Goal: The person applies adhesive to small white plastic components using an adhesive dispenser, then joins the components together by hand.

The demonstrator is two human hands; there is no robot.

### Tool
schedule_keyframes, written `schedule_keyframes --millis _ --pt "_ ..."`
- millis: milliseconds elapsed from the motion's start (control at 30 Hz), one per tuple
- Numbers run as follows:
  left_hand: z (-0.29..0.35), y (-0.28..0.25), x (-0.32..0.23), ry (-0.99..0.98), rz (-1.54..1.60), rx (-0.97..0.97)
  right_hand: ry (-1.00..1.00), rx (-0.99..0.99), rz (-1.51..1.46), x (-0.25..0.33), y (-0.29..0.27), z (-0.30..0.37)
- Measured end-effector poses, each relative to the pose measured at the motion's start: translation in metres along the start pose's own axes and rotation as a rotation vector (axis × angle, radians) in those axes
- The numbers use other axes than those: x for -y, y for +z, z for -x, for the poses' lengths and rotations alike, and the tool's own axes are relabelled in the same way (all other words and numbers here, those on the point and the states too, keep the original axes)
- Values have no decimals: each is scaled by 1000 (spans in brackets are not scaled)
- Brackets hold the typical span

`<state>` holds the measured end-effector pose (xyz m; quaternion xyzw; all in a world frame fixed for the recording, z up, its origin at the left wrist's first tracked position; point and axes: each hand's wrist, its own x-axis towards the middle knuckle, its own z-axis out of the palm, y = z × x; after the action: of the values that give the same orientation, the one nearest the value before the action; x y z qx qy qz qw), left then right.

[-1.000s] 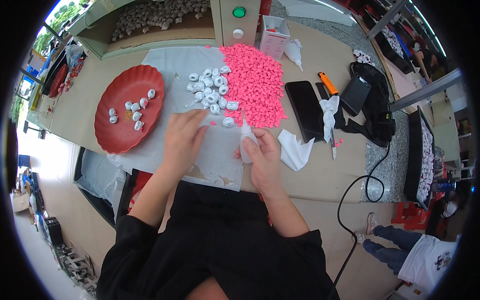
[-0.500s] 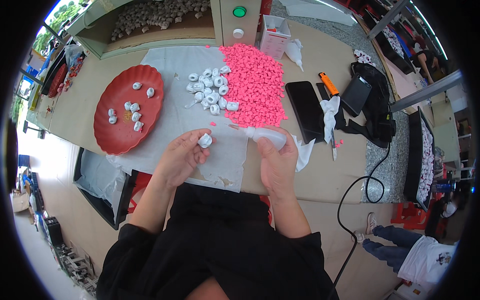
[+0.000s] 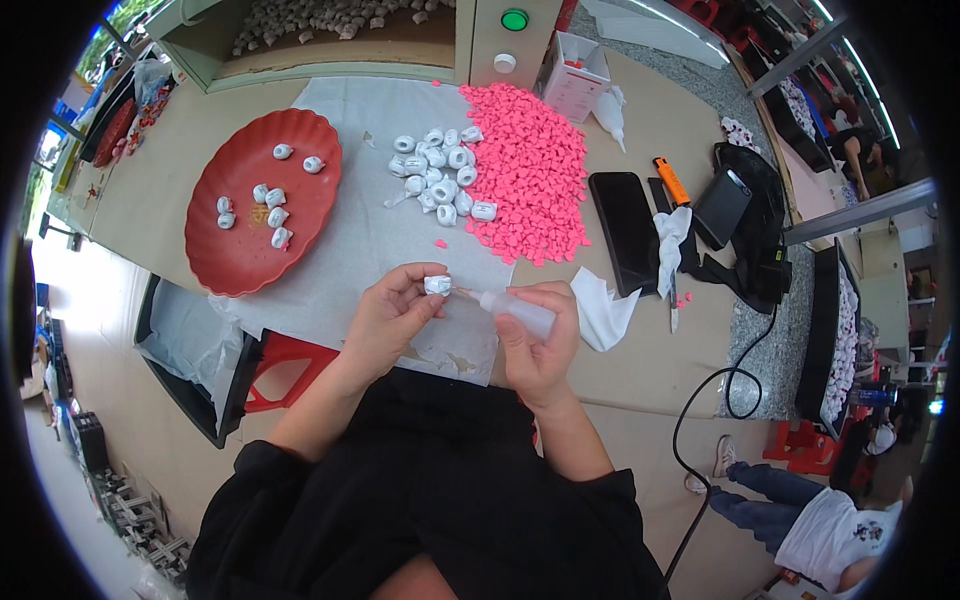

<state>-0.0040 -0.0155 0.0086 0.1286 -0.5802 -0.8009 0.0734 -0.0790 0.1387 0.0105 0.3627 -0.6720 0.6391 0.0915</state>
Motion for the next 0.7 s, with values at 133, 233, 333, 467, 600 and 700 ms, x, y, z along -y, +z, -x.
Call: schedule_keyframes --millis 133,233,333,467,600,700 --pt "1 -1 2 6 22 -15 -40 19 14 1 3 2" --pt "2 -1 4 11 7 -8 -34 33 7 1 4 3" --pt "2 1 2 7 -1 -19 -25 26 -6 1 4 3" --pt "2 0 3 20 -7 -16 -43 38 6 2 5 1" --pt "1 -1 5 35 -5 -7 11 49 -27 2 4 3" --pt "1 -1 6 43 5 -8 -6 50 -24 2 5 2"
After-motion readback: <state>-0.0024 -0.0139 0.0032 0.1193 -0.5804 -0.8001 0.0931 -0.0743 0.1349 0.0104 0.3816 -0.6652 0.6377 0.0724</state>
